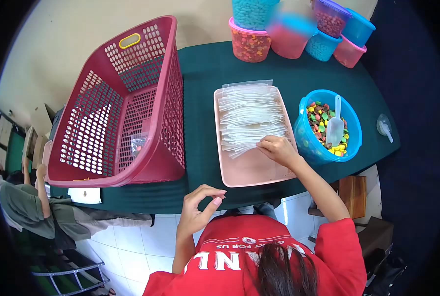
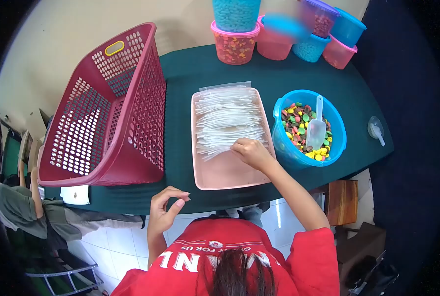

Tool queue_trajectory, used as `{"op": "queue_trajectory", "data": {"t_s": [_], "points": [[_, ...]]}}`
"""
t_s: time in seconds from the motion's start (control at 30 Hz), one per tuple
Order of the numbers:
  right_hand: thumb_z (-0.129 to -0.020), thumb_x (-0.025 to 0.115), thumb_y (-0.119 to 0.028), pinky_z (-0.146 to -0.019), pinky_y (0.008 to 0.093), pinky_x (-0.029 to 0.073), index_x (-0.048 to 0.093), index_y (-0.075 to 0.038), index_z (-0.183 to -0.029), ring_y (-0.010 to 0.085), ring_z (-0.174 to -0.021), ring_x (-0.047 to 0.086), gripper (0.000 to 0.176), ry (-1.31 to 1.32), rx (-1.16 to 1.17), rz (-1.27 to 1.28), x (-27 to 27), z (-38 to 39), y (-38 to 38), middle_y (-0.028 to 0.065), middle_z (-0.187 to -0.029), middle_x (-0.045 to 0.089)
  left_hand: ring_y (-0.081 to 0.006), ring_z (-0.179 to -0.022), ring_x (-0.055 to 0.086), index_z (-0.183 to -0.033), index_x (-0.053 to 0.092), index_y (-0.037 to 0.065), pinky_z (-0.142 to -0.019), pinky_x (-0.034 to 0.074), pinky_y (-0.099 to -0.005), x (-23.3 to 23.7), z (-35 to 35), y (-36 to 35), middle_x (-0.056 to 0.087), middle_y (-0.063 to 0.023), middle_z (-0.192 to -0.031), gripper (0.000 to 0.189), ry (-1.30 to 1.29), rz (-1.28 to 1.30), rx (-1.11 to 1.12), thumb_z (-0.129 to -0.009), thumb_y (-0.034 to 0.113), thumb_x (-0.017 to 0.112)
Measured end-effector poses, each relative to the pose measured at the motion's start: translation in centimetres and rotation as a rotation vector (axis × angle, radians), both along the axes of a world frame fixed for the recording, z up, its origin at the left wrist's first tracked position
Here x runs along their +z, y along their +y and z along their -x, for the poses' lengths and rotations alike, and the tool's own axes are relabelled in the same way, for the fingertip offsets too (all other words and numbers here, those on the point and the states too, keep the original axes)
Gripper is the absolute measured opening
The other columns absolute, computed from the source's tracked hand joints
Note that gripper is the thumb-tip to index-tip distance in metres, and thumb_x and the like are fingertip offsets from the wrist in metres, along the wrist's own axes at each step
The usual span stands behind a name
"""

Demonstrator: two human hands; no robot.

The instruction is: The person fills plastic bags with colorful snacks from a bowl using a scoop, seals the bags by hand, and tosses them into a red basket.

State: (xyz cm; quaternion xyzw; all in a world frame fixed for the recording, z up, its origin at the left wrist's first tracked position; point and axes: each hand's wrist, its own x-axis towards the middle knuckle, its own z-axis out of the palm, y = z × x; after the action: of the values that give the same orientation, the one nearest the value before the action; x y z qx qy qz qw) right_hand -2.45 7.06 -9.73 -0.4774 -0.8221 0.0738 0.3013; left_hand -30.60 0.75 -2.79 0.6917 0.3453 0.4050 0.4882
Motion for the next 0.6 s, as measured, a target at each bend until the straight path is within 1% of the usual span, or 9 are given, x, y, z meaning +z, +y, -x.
{"op": "queue_trajectory", "data": {"t_s": [0.13,0.2,0.23,0.3,0.37,0.43,0.47,0.53,0.6], "points": [[-0.077,0.055,-0.010,-0.062,0.0329,0.047,0.060,-0.004,-0.085,0.0254,-0.073,0.058,0.011,-0.037,0.011,-0.028,2.2,-0.2,-1.1,0.0084,-0.077,0.059,-0.0177,-0.074,0.058,-0.087,0.060,-0.002,-0.068,0.045,-0.0268,0.0,-0.3,0.0,0.060,-0.0108,-0.080,0.013,-0.007,0.026,-0.006,-0.075,0.001,0.056],[-0.081,0.052,-0.010,-0.060,0.0308,0.047,0.059,-0.003,-0.089,0.0243,-0.069,0.058,0.013,0.173,-0.080,-0.160,4.3,0.3,-2.0,0.0088,-0.076,0.060,-0.0171,-0.081,0.056,-0.090,0.059,-0.002,-0.072,0.043,-0.0266,0.2,-0.6,0.2,0.058,-0.0108,-0.084,0.016,-0.031,-0.039,0.031,-0.074,0.001,0.057],[-0.081,0.052,-0.010,-0.060,0.0308,0.047,0.059,-0.003,-0.089,0.0243,-0.069,0.058,0.013,0.171,-0.080,-0.165,5.5,0.5,-2.6,0.0088,-0.076,0.060,-0.0171,-0.081,0.056,-0.090,0.059,-0.002,-0.072,0.043,-0.0266,0.3,-0.8,0.3,0.058,-0.0108,-0.084,0.016,-0.033,-0.044,0.031,-0.074,0.001,0.057],[-0.084,0.049,-0.009,-0.056,0.0294,0.044,0.059,-0.002,-0.087,0.0222,-0.061,0.057,0.013,0.473,-0.216,0.158,8.2,0.8,-4.4,0.0096,-0.071,0.058,-0.0160,-0.087,0.053,-0.095,0.058,-0.002,-0.077,0.041,-0.0263,0.5,-1.4,0.5,0.054,-0.0111,-0.090,0.021,-0.111,-0.027,0.107,-0.074,0.001,0.056],[-0.084,0.047,-0.006,-0.051,0.0276,0.041,0.058,-0.001,-0.086,0.0177,-0.053,0.054,0.013,0.515,-0.270,0.171,11.0,1.2,-6.4,0.0104,-0.064,0.056,-0.0163,-0.088,0.050,-0.110,0.051,-0.004,-0.080,0.040,-0.0275,1.2,-2.7,0.8,0.052,-0.0107,-0.097,0.033,-0.227,0.039,0.165,-0.080,0.010,0.053],[-0.084,0.047,-0.007,-0.047,0.0268,0.038,0.057,0.000,-0.085,0.0144,-0.048,0.050,0.012,0.569,-0.294,0.216,12.0,1.4,-8.1,0.0102,-0.059,0.053,-0.0178,-0.092,0.050,-0.117,0.046,-0.004,-0.081,0.041,-0.0300,1.3,-3.9,1.3,0.051,-0.0116,-0.104,0.043,-0.346,0.098,0.117,-0.084,0.022,0.051],[-0.083,0.047,-0.007,-0.046,0.0263,0.037,0.057,0.000,-0.084,0.0130,-0.047,0.048,0.012,0.647,-0.262,0.253,11.8,1.5,-8.7,0.0096,-0.058,0.051,-0.0178,-0.092,0.050,-0.117,0.046,-0.004,-0.081,0.041,-0.0300,1.5,-4.8,1.4,0.051,-0.0116,-0.104,0.043,-0.346,0.097,0.109,-0.084,0.022,0.051],[-0.083,0.047,-0.006,-0.046,0.0257,0.037,0.057,0.000,-0.083,0.0130,-0.046,0.048,0.012,0.651,-0.243,0.311,11.8,1.7,-10.0,0.0089,-0.056,0.049,-0.0194,-0.098,0.050,-0.121,0.043,-0.003,-0.083,0.042,-0.0329,2.0,-6.8,1.4,0.048,-0.0144,-0.114,0.052,-0.577,0.217,-0.127,-0.085,0.033,0.050],[-0.081,0.050,-0.006,-0.043,0.0251,0.035,0.057,0.000,-0.084,0.0089,-0.043,0.045,0.010,0.610,-0.199,0.226,11.0,1.8,-10.5,0.0046,-0.050,0.047,-0.0219,-0.095,0.055,-0.121,0.042,-0.002,-0.081,0.045,-0.0348,1.8,-8.9,1.2,0.051,-0.0173,-0.112,0.047,-0.540,0.322,-0.177,-0.088,0.031,0.045]]}}
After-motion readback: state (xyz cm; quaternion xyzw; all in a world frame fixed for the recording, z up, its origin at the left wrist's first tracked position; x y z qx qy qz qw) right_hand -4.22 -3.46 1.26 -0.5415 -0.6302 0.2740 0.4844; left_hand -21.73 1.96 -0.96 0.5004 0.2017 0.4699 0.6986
